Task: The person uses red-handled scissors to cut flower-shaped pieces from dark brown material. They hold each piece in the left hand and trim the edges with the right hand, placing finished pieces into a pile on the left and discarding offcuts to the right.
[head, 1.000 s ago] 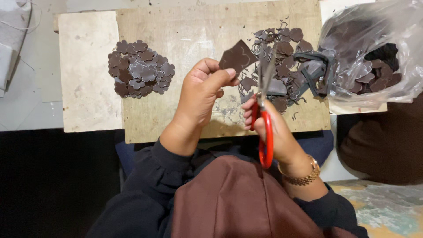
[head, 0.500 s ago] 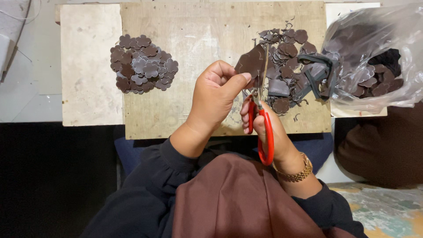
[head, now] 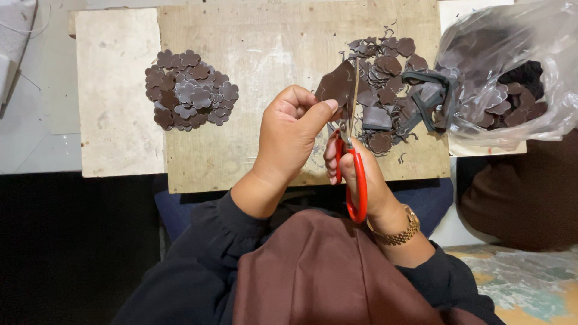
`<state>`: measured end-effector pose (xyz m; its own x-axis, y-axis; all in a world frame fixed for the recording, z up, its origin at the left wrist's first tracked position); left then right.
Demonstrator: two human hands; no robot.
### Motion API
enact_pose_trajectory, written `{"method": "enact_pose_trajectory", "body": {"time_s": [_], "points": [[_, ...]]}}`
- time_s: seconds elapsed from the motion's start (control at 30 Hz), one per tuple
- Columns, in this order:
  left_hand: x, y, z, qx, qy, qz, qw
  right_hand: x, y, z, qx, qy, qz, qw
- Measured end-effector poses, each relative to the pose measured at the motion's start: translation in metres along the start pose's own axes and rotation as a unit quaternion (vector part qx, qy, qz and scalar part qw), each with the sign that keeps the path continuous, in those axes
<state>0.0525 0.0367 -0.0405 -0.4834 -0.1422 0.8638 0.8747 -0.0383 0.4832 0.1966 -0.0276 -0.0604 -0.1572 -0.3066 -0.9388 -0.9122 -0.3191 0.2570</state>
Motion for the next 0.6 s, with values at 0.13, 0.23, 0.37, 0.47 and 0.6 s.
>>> {"method": "enact_pose_trajectory", "body": {"time_s": [0.13,0.23,0.37,0.47,0.6], "points": [[0.0004,-0.001,-0.0003,0.002,-0.01,-0.003,1.0,0.0001,0.0018,0.0005,-0.004,-0.003,0.014,1.0],[0.0029,-0.0014,-0.0001,0.0,-0.016,-0.014,1.0,-0.0019,0.002,-0.0006,-0.01,-0.001,0.015,1.0],[0.005,-0.0019,0.0,0.004,-0.02,-0.03,0.999,-0.0055,0.001,-0.0029,-0.026,0.01,0.018,0.999],[0.0049,-0.0029,0.0004,0.003,-0.017,-0.037,0.999,-0.0062,0.0014,-0.0036,-0.026,0.014,0.011,1.0],[0.0027,-0.0046,0.0007,0.005,-0.019,-0.054,0.998,-0.0057,0.0008,-0.0032,-0.03,0.023,0.012,0.999]]}}
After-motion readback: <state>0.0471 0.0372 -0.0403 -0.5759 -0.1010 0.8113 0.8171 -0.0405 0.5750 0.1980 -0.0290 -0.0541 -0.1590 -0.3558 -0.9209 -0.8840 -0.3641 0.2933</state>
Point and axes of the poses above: each hand's wrist, its own z-axis towards the middle knuckle, its own y-axis out of the palm, x = y × z, the point moved 3 cm from there along z, towards the middle knuckle, and after that the axes turned 12 degrees about y, right-handed, at the moved point
